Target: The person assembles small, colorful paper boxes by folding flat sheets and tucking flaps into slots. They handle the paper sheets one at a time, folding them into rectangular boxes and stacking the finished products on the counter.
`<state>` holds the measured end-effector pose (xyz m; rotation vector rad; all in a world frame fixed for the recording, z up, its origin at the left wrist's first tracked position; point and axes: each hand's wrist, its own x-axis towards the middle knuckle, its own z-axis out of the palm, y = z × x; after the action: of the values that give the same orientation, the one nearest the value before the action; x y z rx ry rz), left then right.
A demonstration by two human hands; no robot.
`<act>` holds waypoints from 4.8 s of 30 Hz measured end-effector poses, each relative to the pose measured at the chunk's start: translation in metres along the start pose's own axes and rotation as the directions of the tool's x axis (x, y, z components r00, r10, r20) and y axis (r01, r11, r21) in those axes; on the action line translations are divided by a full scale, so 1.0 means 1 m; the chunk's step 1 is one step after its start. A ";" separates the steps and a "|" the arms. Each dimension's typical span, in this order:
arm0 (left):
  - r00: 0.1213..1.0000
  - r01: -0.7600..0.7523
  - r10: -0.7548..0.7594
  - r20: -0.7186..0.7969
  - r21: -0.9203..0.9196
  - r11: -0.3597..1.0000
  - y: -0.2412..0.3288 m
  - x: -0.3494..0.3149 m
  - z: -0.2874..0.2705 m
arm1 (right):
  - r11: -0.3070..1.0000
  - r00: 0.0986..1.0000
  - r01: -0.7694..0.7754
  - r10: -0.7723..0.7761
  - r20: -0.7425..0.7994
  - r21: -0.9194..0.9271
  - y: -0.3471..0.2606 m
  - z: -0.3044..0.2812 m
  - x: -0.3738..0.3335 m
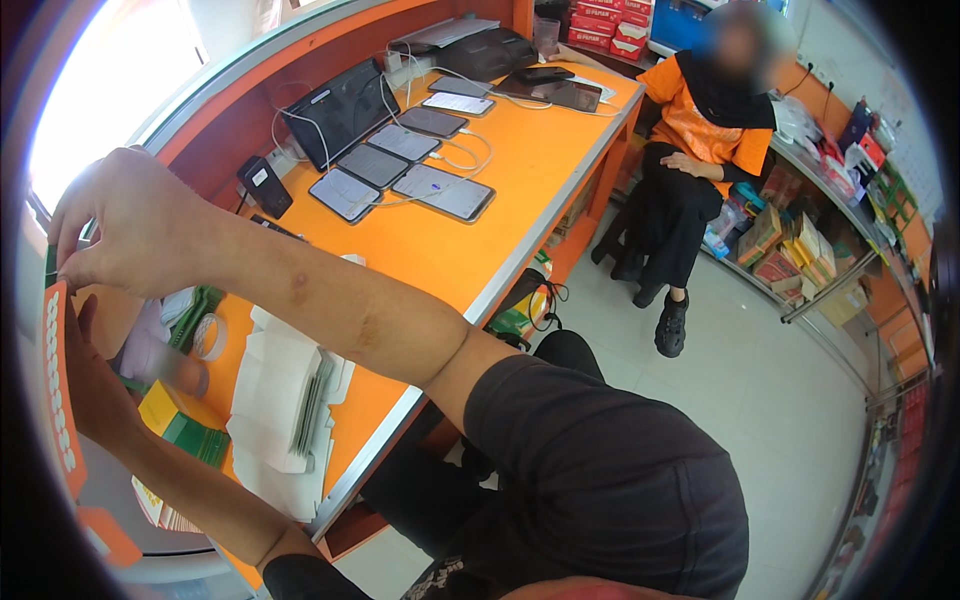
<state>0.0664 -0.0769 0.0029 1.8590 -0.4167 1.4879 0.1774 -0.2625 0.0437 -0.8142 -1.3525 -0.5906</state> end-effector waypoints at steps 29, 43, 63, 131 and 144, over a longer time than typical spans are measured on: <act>0.910 0.364 -0.408 -0.078 -0.324 0.873 0.043 0.015 0.009 | 0.991 0.968 -0.117 0.098 0.229 0.071 -0.017 0.009 -0.011; 0.983 0.178 -0.120 -0.138 0.569 0.803 0.035 0.002 -0.002 | 0.987 0.978 -0.109 0.128 0.164 -0.121 -0.035 -0.004 -0.005; 0.859 0.364 -0.463 -0.218 -0.374 0.853 0.080 0.019 0.008 | 0.740 0.974 0.144 0.010 0.225 -0.657 -0.001 0.016 -0.015; 0.981 0.152 -0.153 -0.120 -0.017 0.988 0.057 0.011 0.035 | 0.980 0.972 -0.198 0.191 0.134 0.037 -0.030 -0.019 0.000; 0.986 0.118 -0.118 -0.117 -0.006 0.993 0.057 0.009 0.035 | 0.988 0.979 -0.145 0.151 0.134 -0.057 -0.014 -0.019 -0.002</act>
<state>0.0572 -0.1393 0.0272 1.7549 -0.2463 1.5076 0.1776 -0.2857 0.0435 -0.9999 -1.3930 -0.4572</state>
